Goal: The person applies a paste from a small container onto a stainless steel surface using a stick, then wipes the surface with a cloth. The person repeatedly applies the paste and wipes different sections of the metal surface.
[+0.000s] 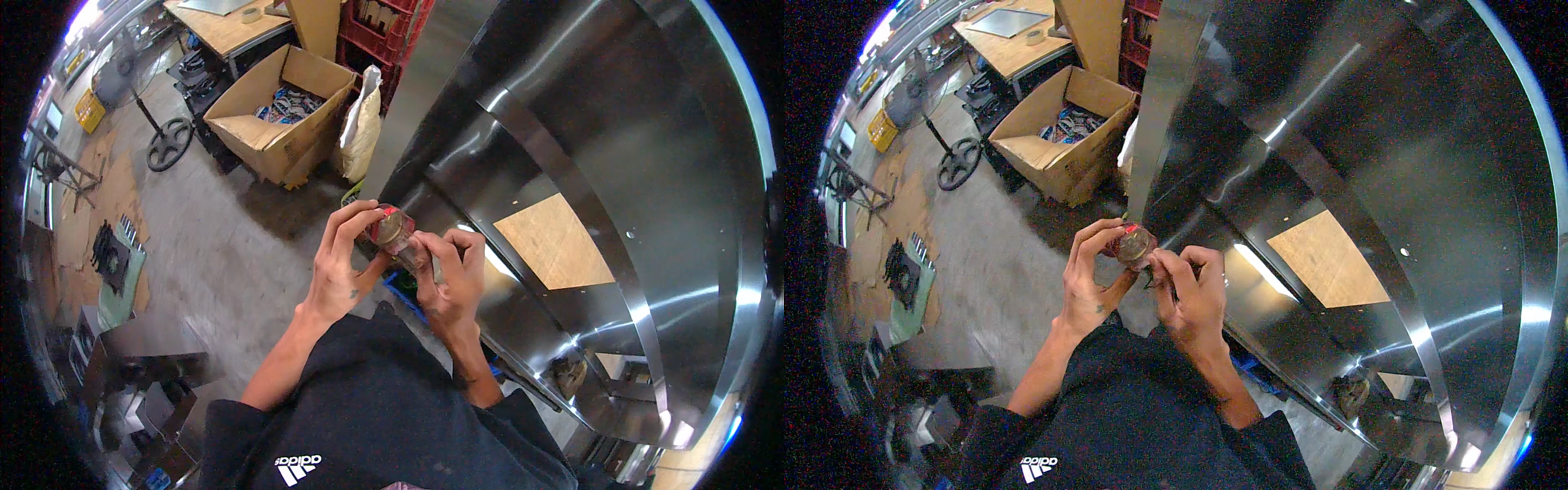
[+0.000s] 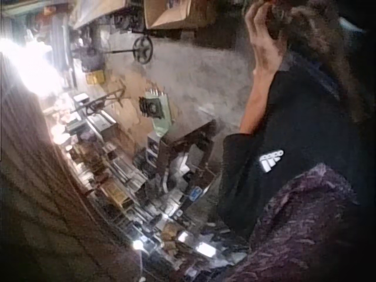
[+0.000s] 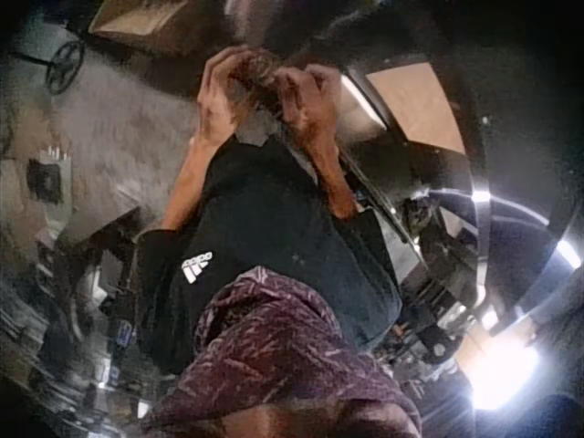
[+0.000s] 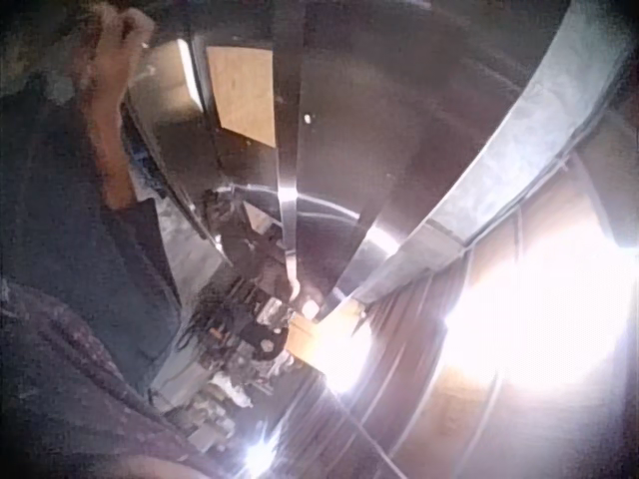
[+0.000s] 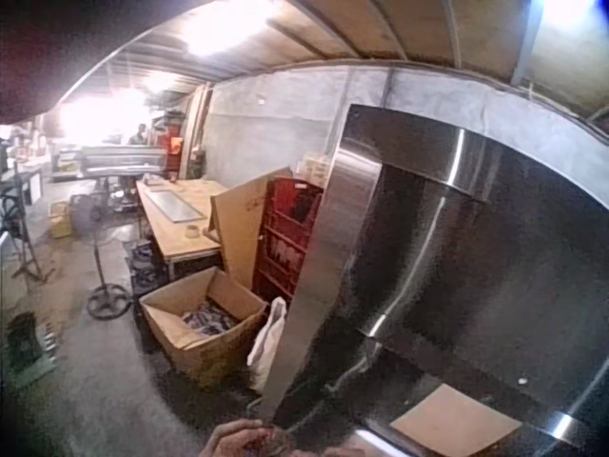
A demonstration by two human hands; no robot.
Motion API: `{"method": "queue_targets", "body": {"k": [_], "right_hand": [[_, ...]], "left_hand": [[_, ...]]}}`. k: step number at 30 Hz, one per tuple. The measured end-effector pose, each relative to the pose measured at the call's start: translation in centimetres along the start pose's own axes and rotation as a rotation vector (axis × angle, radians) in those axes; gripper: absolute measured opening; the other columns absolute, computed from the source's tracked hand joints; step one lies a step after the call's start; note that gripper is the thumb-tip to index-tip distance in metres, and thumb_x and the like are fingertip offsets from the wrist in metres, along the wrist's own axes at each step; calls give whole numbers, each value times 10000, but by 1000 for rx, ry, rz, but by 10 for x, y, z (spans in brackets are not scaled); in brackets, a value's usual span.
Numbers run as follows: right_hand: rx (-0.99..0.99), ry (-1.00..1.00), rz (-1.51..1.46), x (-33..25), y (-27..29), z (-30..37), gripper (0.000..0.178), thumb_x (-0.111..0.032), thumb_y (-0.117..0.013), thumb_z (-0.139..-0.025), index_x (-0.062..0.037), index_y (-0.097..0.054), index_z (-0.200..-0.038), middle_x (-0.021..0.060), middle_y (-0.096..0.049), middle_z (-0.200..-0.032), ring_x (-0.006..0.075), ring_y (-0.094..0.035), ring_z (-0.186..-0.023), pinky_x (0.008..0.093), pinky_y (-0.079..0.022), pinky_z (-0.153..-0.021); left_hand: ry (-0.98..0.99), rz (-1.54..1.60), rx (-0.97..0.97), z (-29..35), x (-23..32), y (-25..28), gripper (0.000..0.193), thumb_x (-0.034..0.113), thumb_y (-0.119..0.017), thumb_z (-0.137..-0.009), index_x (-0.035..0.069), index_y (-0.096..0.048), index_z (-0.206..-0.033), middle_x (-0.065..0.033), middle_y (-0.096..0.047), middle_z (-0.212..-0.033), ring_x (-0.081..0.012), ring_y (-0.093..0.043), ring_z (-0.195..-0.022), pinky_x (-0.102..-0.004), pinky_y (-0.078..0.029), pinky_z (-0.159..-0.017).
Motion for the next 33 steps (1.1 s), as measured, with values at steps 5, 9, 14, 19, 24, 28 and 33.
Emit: {"method": "queue_targets", "body": {"k": [5, 9, 14, 19, 24, 28, 33], "right_hand": [[11, -15, 4, 14, 1, -11, 218, -62, -835, -930, -64, -778, -1141, 82, -556, -1015, 220, -567, -890, 333, -492, -777], [0, -36, 9, 22, 8, -17, 221, -53, -834, -931, -69, -775, -1143, 77, -560, -1028, 211, -565, -884, 329, -492, -767], [101, -91, -81, 39, 29, -30, 238, -29, -811, -942, -78, -744, -1165, 87, -583, -1065, 225, -572, -898, 350, -499, -763], [313, 14, -25, 77, 49, -62, 220, -54, -778, -961, -79, -704, -1167, 126, -654, -1098, 323, -592, -960, 460, -506, -845], [411, 316, 240, 130, 26, -137, 184, 44, -719, -983, -44, -662, -1134, 131, -658, -1068, 278, -601, -939, 375, -519, -767], [354, 363, 267, 163, -3, -182, 194, 31, -729, -980, -44, -643, -1137, 149, -644, -1107, 302, -646, -978, 406, -569, -724], [330, 426, 321, 179, -21, -198, 232, 49, -720, -969, -48, -636, -1162, 162, -621, -1117, 328, -668, -982, 420, -601, -688]], "left_hand": [[-16, 10, -13, -15, 0, -14, 723, -75, -895, -737, 75, -614, -1386, -159, -618, -1422, -366, -651, -1283, -423, -565, -1055], [-33, -7, -6, -24, -6, -28, 695, -48, -896, -756, 74, -617, -1381, -154, -619, -1432, -344, -654, -1272, -415, -568, -1035], [40, -43, 30, -34, -14, -42, 664, -3, -906, -788, 58, -613, -1382, -140, -631, -1428, -280, -668, -1229, -374, -580, -948], [152, 4, 104, -29, -28, -49, 662, -29, -893, -794, 59, -603, -1383, -123, -615, -1436, -250, -668, -1216, -357, -579, -905], [194, -50, 122, -8, -34, -52, 662, -35, -889, -801, 60, -595, -1387, -126, -605, -1443, -245, -668, -1213, -357, -576, -903], [244, -41, 115, 18, -37, -59, 672, -45, -885, -795, 56, -589, -1390, -132, -606, -1440, -242, -671, -1195, -358, -575, -906], [363, -10, 87, 47, -43, -67, 687, -79, -865, -782, 61, -585, -1394, -134, -606, -1437, -233, -675, -1157, -356, -575, -903]]}}
Point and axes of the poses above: each hand's wrist, its own z-axis away from the middle knuckle, its own y-axis out of the back of the hand, x = y × z, the point moved 9 cm from there along -z, towards the middle knuckle
